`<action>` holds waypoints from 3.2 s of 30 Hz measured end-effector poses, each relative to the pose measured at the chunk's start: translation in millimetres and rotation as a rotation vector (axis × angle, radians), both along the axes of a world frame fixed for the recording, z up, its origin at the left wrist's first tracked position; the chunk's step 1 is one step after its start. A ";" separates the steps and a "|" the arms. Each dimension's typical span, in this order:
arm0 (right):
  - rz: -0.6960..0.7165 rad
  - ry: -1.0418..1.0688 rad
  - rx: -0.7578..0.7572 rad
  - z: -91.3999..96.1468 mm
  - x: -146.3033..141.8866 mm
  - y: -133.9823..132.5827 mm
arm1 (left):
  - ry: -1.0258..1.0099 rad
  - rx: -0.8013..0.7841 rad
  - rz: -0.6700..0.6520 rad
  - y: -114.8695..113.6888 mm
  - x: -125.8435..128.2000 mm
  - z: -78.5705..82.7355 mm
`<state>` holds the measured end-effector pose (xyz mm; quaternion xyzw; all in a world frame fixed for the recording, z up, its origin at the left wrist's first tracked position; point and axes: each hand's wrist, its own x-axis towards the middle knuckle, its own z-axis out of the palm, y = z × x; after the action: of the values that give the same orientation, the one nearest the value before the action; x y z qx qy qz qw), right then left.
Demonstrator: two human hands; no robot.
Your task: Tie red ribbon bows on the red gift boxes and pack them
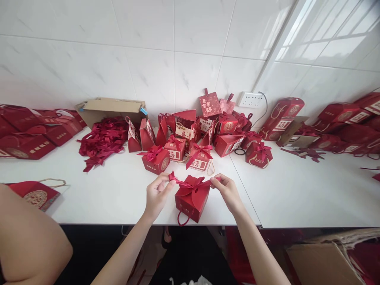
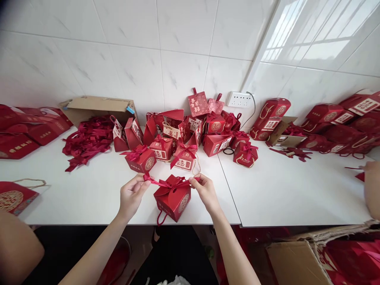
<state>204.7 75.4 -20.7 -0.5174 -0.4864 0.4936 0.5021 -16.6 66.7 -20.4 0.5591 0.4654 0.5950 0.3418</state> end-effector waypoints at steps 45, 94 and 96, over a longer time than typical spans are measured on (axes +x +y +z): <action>0.171 0.215 0.384 128.0 -67.1 26.3 | -0.496 -0.009 -0.443 36.4 19.6 114.0; -0.189 0.307 0.312 62.5 82.6 -35.7 | -0.488 -0.174 -0.359 19.0 -54.0 75.5; -0.188 0.279 0.337 63.6 82.0 -32.7 | -0.475 -0.163 -0.368 18.6 -54.2 77.7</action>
<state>286.7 42.7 42.9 -0.3961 -0.4373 0.4234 0.6875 -70.8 85.3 57.3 0.4500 0.3097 0.5978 0.5867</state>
